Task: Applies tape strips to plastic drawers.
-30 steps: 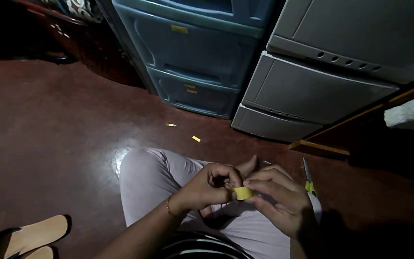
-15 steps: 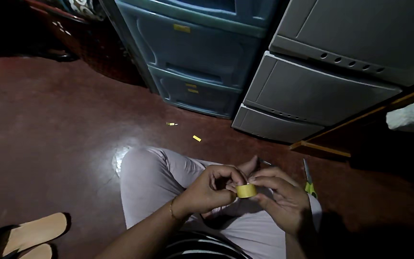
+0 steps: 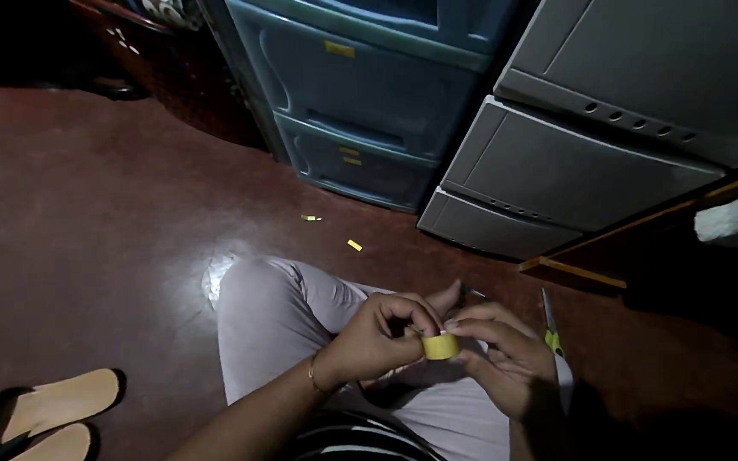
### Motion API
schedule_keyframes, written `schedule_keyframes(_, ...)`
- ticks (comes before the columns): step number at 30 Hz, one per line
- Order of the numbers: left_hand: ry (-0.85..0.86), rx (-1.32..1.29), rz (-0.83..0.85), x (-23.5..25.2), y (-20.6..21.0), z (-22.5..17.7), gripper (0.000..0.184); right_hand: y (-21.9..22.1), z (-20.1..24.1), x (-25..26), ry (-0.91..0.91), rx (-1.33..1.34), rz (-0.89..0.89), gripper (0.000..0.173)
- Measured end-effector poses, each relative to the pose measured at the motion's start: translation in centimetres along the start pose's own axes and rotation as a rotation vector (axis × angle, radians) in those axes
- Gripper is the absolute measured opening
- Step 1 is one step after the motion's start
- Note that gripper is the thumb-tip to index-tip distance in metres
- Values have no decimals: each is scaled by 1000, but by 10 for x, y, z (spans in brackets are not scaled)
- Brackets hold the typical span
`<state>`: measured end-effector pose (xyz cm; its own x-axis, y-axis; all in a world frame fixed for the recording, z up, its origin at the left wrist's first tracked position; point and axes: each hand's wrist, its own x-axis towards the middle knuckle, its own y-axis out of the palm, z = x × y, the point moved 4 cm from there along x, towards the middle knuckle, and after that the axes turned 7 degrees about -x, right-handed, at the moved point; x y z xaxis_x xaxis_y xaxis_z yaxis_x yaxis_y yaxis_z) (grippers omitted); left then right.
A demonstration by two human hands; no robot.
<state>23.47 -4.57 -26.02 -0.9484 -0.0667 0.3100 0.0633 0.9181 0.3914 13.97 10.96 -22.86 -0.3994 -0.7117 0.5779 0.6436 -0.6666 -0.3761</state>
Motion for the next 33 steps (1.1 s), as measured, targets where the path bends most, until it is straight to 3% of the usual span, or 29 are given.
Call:
schedule_keyframes(6,-32,-57,108,-3,-1,-4,18,0,-3,0,43,22,2,22)
schedule_keyframes(12,-59,-57,59,-3,-2,-2,11,-1,-2,-1,47,17,-6,22)
schedule_keyframes(15,-59,-32,-25,-3,-2,-6,28,-4,-3,-2,77,8,-34,23)
schedule_keyframes(17,58,144,-65,-3,-1,-11,37,-6,-4,-2,135,28,-54,24)
schedule_keyframes(20,328,531,-77,-5,0,-23,21,-6,-8,-4,204,100,-50,22)
schedule_keyframes(23,450,793,-15,-8,3,-33,15,-5,-8,-3,233,161,-45,20)
schedule_keyframes(33,593,1003,116,-7,1,-41,10,-4,-10,-7,347,249,10,19)
